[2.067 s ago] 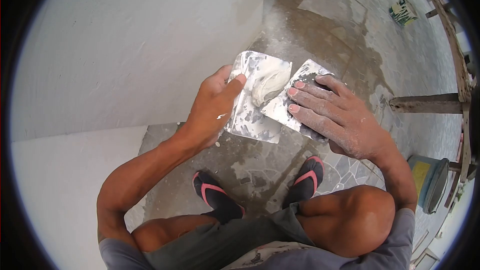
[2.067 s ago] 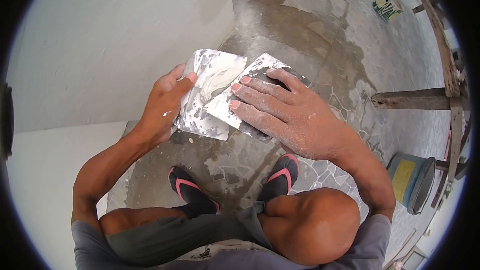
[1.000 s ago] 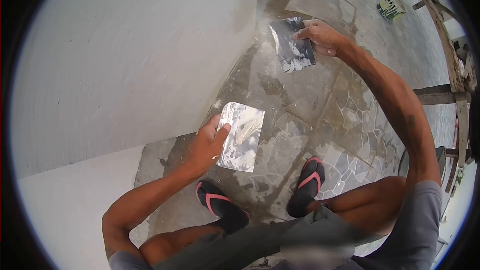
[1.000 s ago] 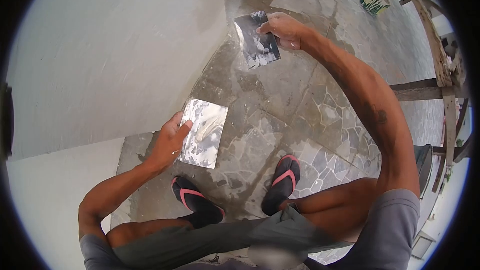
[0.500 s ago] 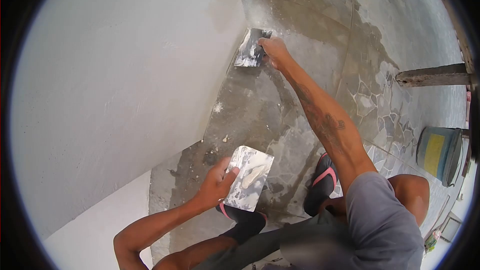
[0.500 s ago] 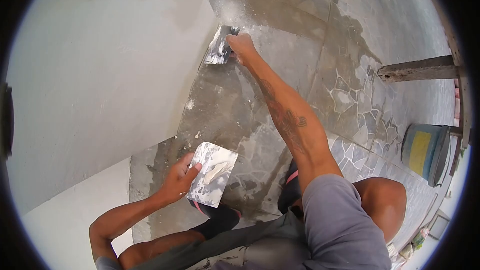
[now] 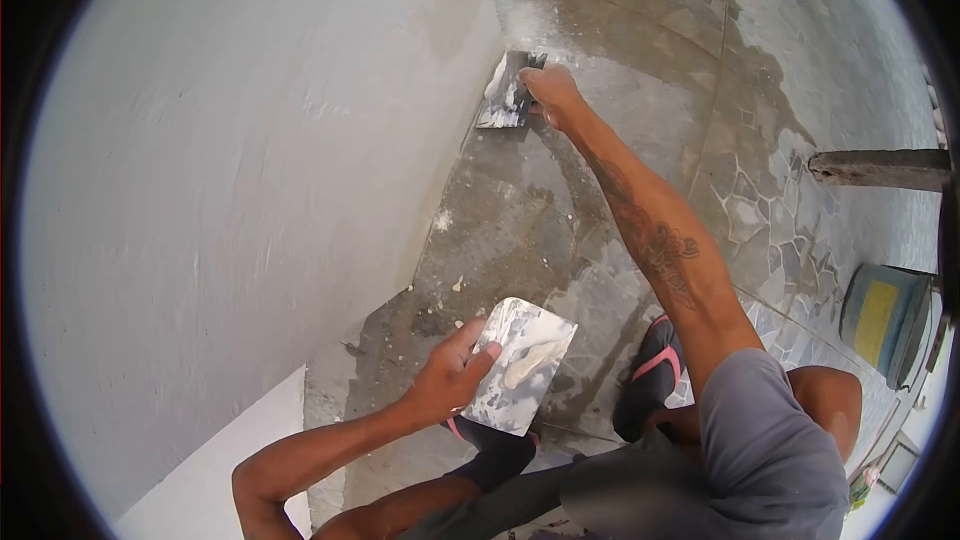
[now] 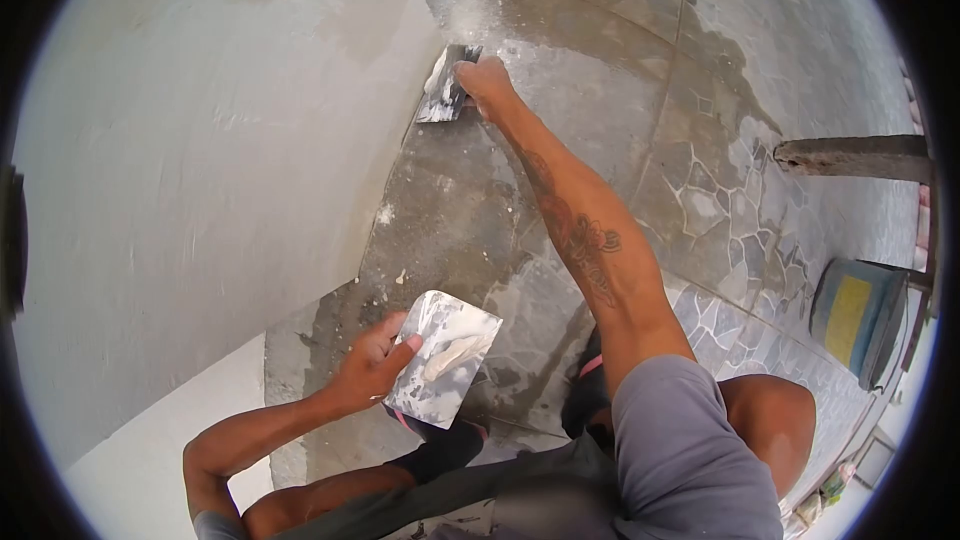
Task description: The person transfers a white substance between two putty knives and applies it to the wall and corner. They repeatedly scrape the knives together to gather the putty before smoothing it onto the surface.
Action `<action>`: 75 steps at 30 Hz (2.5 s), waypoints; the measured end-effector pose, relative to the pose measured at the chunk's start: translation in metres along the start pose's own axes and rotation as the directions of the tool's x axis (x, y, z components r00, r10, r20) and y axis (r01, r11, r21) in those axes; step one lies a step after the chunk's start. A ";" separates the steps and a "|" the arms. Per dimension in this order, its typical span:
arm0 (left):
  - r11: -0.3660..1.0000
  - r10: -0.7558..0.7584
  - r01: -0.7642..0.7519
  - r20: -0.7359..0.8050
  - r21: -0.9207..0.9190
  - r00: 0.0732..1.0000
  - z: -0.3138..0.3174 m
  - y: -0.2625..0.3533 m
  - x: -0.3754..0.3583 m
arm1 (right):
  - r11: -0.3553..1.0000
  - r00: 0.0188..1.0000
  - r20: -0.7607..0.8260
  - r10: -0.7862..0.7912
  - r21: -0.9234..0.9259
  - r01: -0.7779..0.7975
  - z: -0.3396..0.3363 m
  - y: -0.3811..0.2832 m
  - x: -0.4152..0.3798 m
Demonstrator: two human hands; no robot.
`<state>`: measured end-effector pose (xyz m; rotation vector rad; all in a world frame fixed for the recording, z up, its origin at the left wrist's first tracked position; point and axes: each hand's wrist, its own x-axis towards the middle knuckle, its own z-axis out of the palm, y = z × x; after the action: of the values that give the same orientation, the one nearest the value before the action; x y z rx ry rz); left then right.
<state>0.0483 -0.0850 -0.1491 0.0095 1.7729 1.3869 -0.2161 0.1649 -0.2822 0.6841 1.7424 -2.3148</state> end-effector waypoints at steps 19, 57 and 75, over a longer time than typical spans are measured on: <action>0.995 -0.030 0.036 0.060 -0.098 0.998 -0.002 0.006 0.002 | 0.994 1.000 -0.015 0.011 -0.108 -0.012 0.003 -0.008 0.006; 0.995 0.014 -0.006 0.080 -0.102 0.997 -0.009 0.009 -0.005 | 0.962 0.969 0.117 -0.218 -0.144 0.233 0.042 -0.061 0.009; 0.989 0.057 -0.063 -0.048 -0.135 0.997 0.001 0.014 -0.014 | 0.964 0.962 -0.090 -0.258 0.046 0.263 -0.011 -0.095 -0.058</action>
<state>0.0510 -0.0862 -0.1293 -0.0417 1.7219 1.5608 -0.1999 0.1964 -0.1759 0.5996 1.9122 -2.5515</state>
